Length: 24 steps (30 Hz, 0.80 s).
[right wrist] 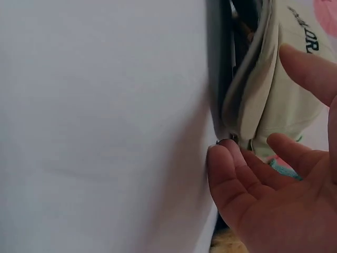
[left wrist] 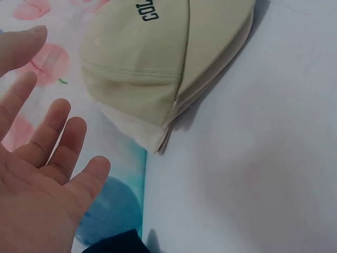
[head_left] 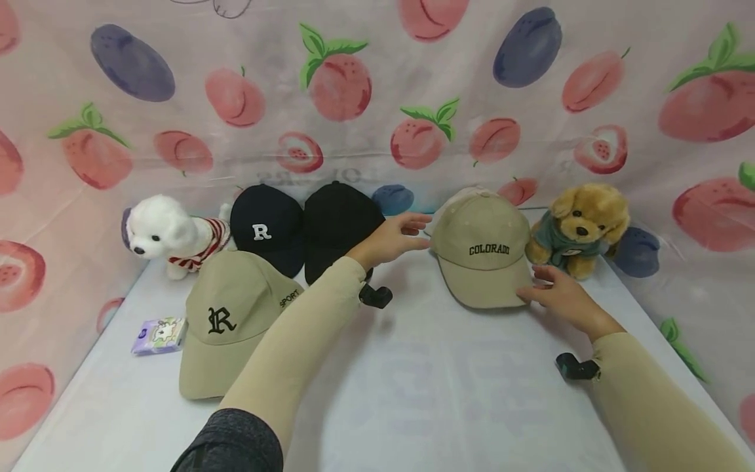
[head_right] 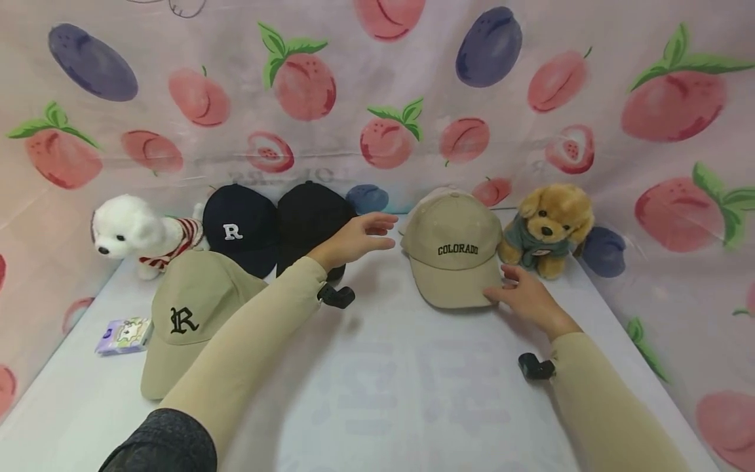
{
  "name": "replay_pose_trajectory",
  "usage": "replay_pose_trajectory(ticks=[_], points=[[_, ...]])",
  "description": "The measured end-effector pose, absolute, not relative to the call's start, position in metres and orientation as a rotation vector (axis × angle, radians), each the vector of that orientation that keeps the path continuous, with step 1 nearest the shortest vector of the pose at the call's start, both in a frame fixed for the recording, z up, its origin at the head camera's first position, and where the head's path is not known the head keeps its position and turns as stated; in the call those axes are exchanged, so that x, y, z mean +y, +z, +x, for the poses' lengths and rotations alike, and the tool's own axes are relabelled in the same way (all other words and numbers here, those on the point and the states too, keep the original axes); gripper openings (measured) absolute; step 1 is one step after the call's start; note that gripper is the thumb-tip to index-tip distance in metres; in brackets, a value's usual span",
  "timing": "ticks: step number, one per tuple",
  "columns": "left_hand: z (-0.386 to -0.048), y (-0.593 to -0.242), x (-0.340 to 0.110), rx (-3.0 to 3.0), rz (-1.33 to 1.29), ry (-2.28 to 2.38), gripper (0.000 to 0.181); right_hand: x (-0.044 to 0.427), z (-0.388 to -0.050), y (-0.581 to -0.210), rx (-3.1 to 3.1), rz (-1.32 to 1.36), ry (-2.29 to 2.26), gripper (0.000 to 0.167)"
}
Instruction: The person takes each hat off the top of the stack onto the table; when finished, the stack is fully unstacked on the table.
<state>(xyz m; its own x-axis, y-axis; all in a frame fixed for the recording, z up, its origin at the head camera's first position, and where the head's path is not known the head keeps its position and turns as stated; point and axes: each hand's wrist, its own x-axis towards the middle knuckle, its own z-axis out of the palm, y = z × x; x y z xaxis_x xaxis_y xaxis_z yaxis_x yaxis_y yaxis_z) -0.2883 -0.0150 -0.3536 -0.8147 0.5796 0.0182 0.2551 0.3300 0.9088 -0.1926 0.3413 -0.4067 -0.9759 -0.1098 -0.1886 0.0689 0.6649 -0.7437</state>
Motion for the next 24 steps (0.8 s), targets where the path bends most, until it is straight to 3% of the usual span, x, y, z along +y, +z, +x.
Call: replay_pose_trajectory(ticks=[24], points=[[-0.304,-0.366,0.024,2.196,0.532,1.575,0.056,0.332,-0.214,-0.408,2.644,-0.031,-1.275,0.095]])
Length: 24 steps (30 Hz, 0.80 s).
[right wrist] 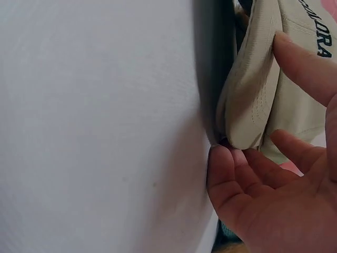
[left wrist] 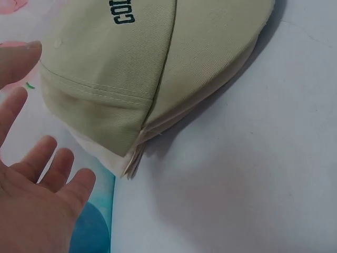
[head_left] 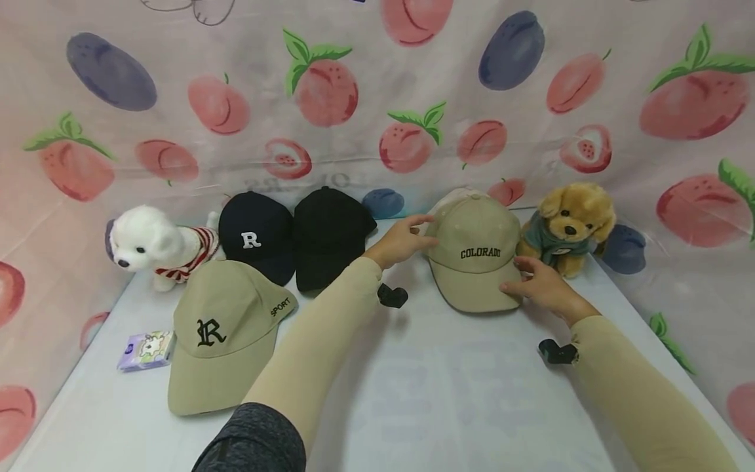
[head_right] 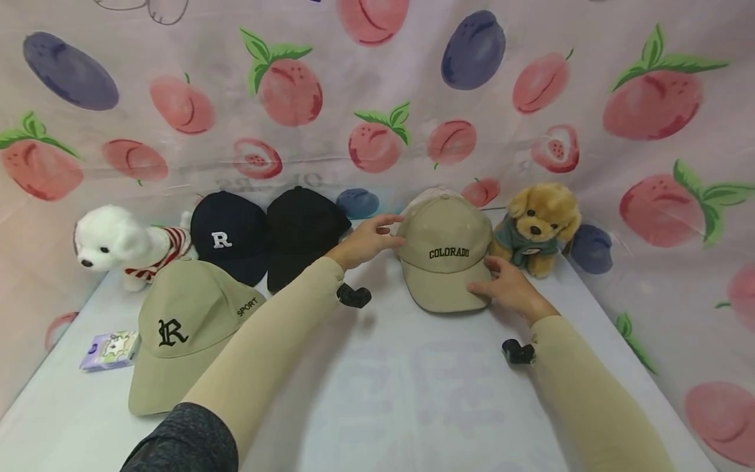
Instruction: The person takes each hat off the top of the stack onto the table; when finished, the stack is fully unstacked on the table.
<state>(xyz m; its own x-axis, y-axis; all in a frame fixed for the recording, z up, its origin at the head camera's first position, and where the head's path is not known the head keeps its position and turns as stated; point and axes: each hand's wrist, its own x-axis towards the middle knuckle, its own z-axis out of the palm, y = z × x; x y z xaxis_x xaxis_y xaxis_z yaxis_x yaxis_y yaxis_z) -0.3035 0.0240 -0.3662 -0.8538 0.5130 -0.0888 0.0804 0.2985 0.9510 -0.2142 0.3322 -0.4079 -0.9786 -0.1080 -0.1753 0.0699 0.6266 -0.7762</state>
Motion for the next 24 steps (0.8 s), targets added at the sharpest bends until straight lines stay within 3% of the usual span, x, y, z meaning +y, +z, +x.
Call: replay_pose_trajectory(ticks=[24], points=[[-0.302,-0.371,0.036,2.162,0.644,1.624,0.058,0.329,-0.210,-0.406,2.610,-0.008,-1.281,0.098]])
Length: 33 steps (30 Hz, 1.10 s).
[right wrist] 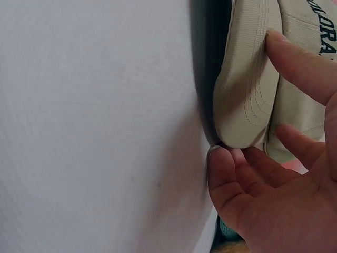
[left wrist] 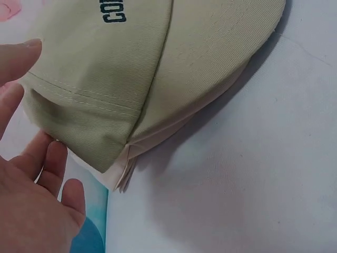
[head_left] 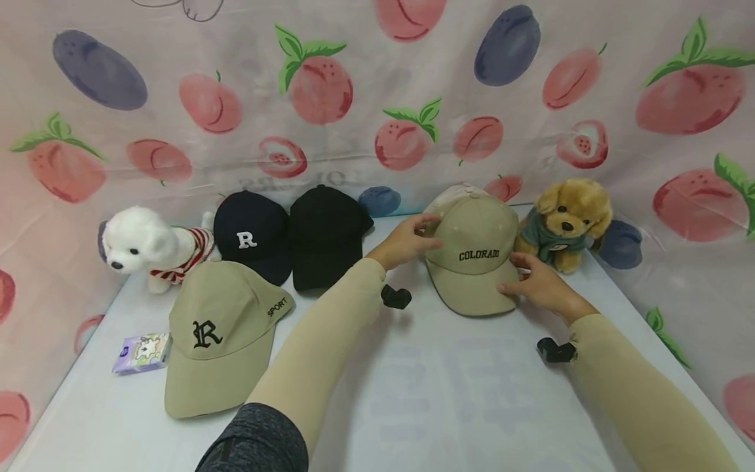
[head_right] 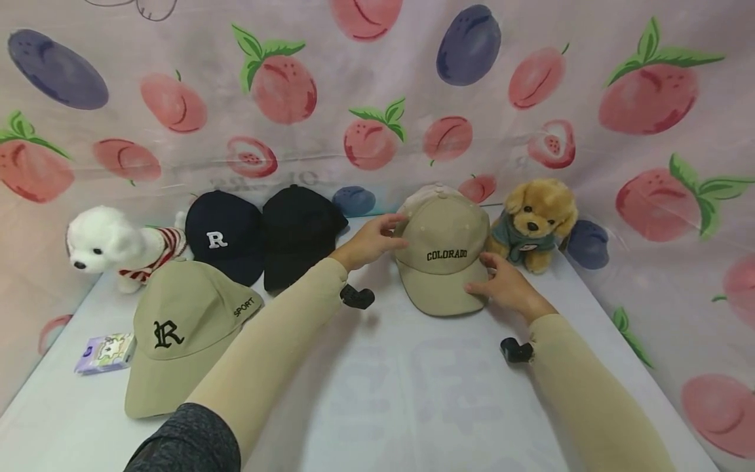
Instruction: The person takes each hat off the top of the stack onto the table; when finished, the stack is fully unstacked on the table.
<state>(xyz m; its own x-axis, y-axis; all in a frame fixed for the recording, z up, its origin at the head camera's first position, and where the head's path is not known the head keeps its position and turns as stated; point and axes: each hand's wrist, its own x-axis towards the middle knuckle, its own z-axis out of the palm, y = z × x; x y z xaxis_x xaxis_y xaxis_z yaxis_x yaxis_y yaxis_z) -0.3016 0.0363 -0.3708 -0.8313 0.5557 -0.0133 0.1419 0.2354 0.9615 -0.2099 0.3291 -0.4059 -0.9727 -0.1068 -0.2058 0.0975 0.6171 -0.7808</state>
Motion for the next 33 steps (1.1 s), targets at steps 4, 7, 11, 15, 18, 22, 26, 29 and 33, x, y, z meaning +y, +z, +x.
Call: replay_pose_trajectory(ticks=[4,7,11,15,18,22,26,29,33], points=[[-0.300,-0.370,0.036,2.164,0.679,1.632,0.053,0.328,-0.208,-0.406,2.614,-0.012,-1.285,0.097],[-0.299,-0.370,0.037,2.162,0.683,1.642,0.047,0.328,-0.206,-0.405,2.610,-0.034,-1.290,0.097],[-0.297,-0.371,0.036,2.140,0.691,1.633,0.044,0.330,-0.203,-0.403,2.613,-0.062,-1.268,0.099],[-0.294,-0.370,0.036,2.106,0.711,1.625,0.046,0.330,-0.199,-0.401,2.612,-0.063,-1.253,0.100],[-0.291,-0.369,0.037,2.076,0.721,1.642,0.048,0.331,-0.197,-0.401,2.605,-0.063,-1.258,0.102],[-0.288,-0.366,0.038,2.062,0.733,1.655,0.050,0.332,-0.194,-0.403,2.597,-0.059,-1.264,0.104],[-0.286,-0.365,0.039,2.086,0.766,1.644,0.049,0.332,-0.192,-0.403,2.596,-0.045,-1.257,0.104],[-0.285,-0.363,0.039,2.126,0.800,1.607,0.047,0.331,-0.189,-0.403,2.608,-0.044,-1.241,0.099],[-0.282,-0.360,0.039,2.192,0.824,1.538,0.043,0.329,-0.184,-0.400,2.645,-0.059,-1.192,0.091]])
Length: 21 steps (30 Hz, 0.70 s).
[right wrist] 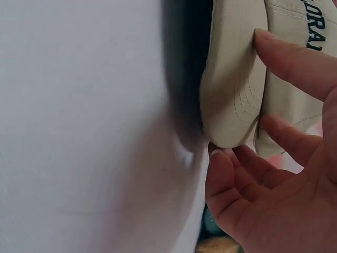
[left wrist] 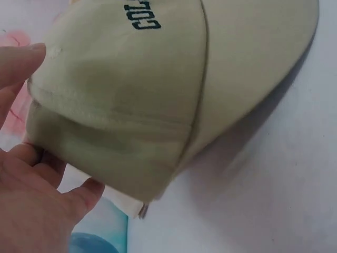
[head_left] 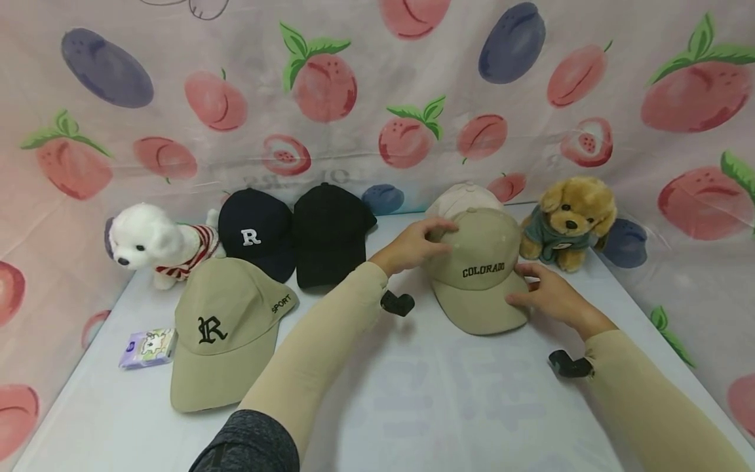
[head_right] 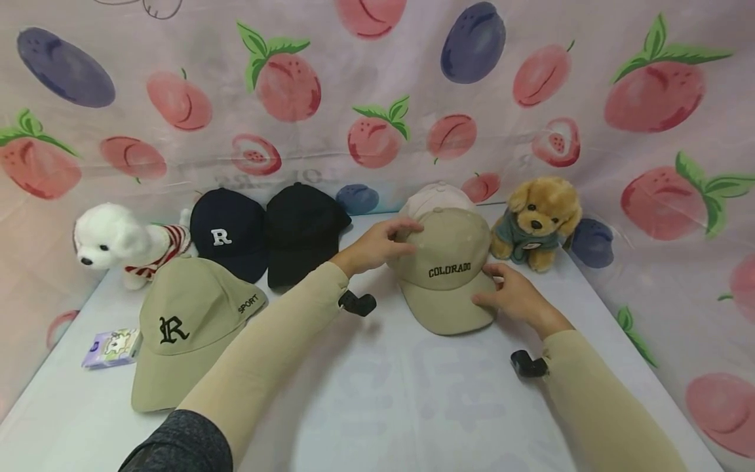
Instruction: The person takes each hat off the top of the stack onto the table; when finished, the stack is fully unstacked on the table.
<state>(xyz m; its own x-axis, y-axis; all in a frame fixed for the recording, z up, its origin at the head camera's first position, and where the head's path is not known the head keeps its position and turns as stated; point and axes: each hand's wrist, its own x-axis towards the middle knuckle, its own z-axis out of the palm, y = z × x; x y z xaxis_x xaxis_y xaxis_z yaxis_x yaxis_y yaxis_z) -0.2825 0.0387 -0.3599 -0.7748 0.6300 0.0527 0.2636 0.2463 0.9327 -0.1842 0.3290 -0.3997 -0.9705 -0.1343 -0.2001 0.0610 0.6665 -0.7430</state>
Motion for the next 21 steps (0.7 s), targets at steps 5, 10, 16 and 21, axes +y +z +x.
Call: replay_pose_trajectory(ticks=[5,10,16,21], points=[[-0.277,-0.353,0.040,2.220,0.825,1.508,0.041,0.327,-0.178,-0.393,2.667,-0.070,-1.152,0.089],[-0.272,-0.347,0.038,2.228,0.835,1.492,0.041,0.324,-0.172,-0.387,2.668,-0.063,-1.145,0.091],[-0.268,-0.338,0.028,2.256,0.850,1.451,0.043,0.318,-0.164,-0.379,2.682,-0.095,-1.129,0.088],[-0.267,-0.330,0.014,2.271,0.835,1.415,0.045,0.308,-0.156,-0.372,2.691,-0.132,-1.142,0.083]])
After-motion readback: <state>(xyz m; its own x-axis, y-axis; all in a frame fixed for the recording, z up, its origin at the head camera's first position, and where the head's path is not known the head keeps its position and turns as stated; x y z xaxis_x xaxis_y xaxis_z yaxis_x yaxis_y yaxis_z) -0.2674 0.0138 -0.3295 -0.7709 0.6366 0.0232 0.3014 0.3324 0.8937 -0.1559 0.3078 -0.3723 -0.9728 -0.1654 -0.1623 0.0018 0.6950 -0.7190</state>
